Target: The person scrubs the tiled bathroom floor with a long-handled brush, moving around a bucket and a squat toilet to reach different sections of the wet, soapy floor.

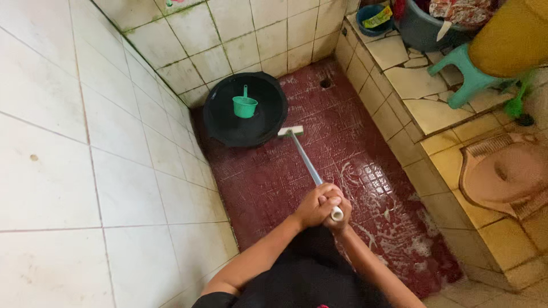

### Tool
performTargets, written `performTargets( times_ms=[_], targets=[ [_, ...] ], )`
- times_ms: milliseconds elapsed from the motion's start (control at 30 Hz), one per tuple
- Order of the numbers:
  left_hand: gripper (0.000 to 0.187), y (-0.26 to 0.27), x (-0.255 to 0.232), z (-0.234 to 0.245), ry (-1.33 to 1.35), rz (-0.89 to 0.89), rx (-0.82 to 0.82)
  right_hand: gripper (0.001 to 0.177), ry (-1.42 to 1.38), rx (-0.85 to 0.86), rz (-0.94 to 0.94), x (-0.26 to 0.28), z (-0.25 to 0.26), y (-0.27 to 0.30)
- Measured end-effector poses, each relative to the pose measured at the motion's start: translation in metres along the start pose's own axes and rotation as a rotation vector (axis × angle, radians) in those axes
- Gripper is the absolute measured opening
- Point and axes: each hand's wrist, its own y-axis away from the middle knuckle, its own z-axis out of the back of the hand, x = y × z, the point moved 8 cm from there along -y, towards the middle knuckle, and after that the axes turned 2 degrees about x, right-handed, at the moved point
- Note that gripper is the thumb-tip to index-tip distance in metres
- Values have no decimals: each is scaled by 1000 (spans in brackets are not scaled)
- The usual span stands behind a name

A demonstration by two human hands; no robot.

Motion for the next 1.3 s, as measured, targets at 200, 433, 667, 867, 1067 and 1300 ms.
performTargets(
  times_ms=[200,433,667,867,1067,1300],
  targets=[
    [30,-92,100,38,81,86,-49,7,-270,71,-291,-125,-25,-54],
    [25,-147,16,25,97,169,-90,18,-228,113,-110,-62,25,-148],
    [29,-209,30,36,-79,84,-119,8,-23,111,-116,-124,43,-189],
    [31,-266,117,78,36,-7,-177,12,-115,230,-160,-223,6,-215],
    [33,-277,34,42,71,194,-67,5,-11,208,-200,-168,51,-251],
    [32,-311,-8,21,-117,36,-47,7,25,58,20,-133,97,-272]
  ],
)
